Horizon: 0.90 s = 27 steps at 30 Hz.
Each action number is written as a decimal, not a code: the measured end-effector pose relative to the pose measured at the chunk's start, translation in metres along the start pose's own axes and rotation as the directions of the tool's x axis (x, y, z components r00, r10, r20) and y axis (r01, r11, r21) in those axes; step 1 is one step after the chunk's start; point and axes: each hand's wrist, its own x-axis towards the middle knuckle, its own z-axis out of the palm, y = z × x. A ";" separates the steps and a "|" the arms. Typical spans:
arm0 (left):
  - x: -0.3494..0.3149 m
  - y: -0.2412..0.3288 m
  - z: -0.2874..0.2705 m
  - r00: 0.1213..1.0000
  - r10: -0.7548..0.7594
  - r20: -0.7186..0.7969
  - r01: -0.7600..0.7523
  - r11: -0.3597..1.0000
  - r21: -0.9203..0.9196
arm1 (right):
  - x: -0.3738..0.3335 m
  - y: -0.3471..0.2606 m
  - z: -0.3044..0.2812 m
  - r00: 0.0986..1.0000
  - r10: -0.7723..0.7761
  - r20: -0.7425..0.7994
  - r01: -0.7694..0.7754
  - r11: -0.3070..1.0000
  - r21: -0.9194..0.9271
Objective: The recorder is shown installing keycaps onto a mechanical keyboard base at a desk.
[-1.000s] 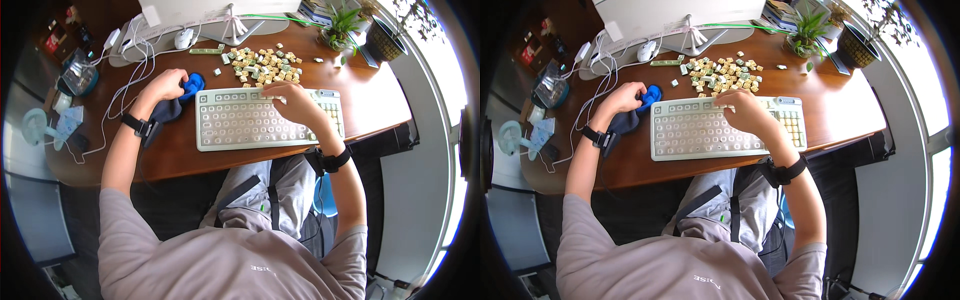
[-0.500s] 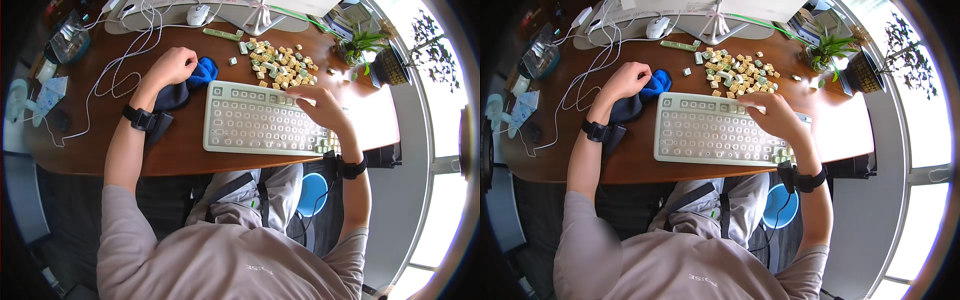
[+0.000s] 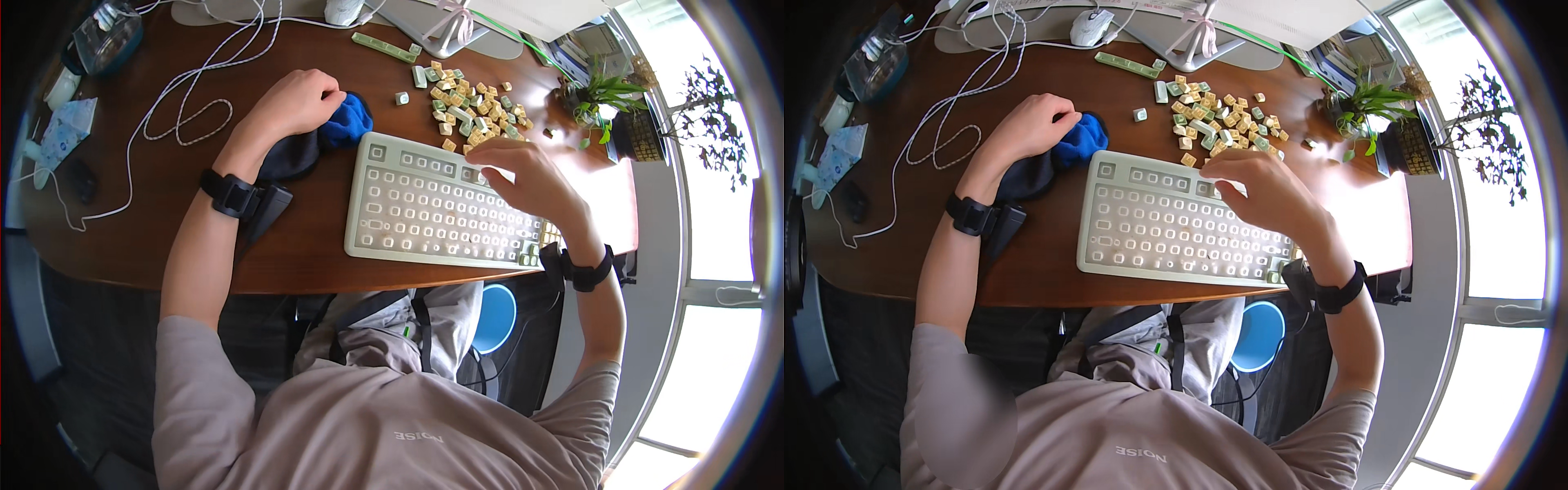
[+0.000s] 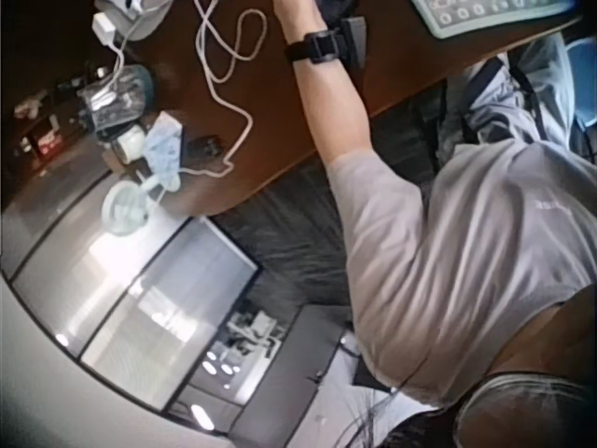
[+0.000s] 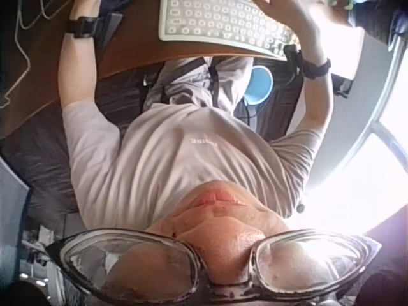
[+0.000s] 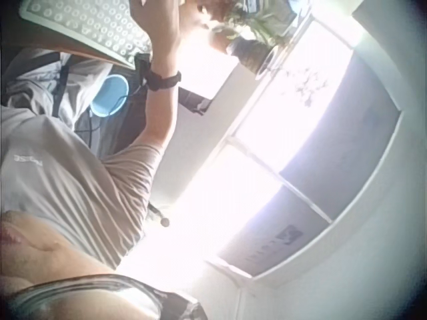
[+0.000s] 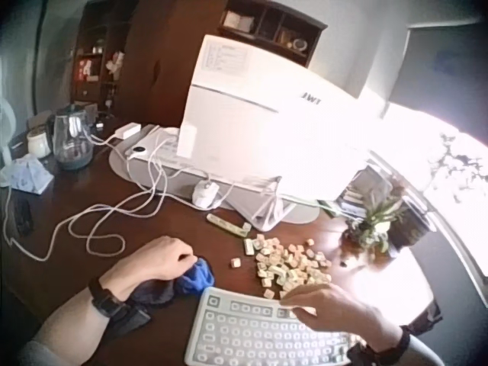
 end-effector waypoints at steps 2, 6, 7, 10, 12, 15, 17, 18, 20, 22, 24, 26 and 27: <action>-0.003 0.004 -0.001 0.999 -0.053 -0.010 0.052 0.996 -0.071 | -0.002 -0.003 0.002 0.999 -0.041 -0.015 0.041 0.999 -0.014; -0.006 0.006 -0.005 0.993 -0.116 0.000 0.115 0.984 -0.136 | -0.006 -0.003 0.002 0.999 -0.049 0.013 0.050 0.996 -0.072; -0.010 0.003 -0.007 1.000 -0.031 -0.006 0.030 0.991 -0.132 | -0.006 -0.003 0.002 0.999 -0.050 -0.004 0.049 0.997 -0.066; -0.013 -0.003 -0.012 0.998 0.055 0.031 -0.050 0.987 -0.150 | -0.004 0.002 0.004 0.997 -0.065 -0.038 0.063 0.996 -0.060; -0.010 -0.004 -0.010 0.999 0.045 0.011 -0.043 0.994 -0.105 | -0.002 0.004 0.007 0.996 -0.072 -0.056 0.069 0.996 -0.058; -0.008 -0.006 -0.010 0.998 0.067 -0.004 -0.066 0.982 -0.176 | 0.003 0.008 0.010 0.997 -0.031 -0.065 0.030 0.999 -0.017; -0.007 -0.006 -0.010 0.995 0.084 -0.053 -0.093 0.975 -0.201 | 0.009 0.008 0.011 0.996 -0.030 -0.081 0.030 1.000 0.005; -0.007 -0.006 -0.010 0.988 0.112 -0.107 -0.136 0.960 -0.244 | 0.013 0.008 0.011 0.996 -0.029 -0.081 0.030 1.000 0.006; -0.006 -0.004 -0.012 0.985 0.118 -0.123 -0.143 0.966 -0.217 | 0.027 0.008 0.012 0.988 -0.049 -0.143 0.053 0.998 0.025; -0.004 -0.001 -0.013 0.965 0.134 -0.223 -0.202 0.927 -0.317 | 0.047 0.005 0.016 0.991 -0.012 -0.137 0.024 0.996 0.087; -0.004 0.003 -0.016 0.956 0.185 -0.227 -0.259 0.896 -0.362 | 0.068 -0.002 0.023 0.990 0.082 -0.117 -0.059 0.981 0.186; -0.005 0.008 -0.017 0.931 0.210 -0.299 -0.327 0.844 -0.426 | 0.092 -0.009 0.030 0.977 0.201 -0.077 -0.172 0.944 0.280; -0.006 0.010 -0.018 0.935 0.203 -0.291 -0.315 0.852 -0.418 | 0.102 -0.012 0.031 0.958 0.287 -0.021 -0.257 0.887 0.384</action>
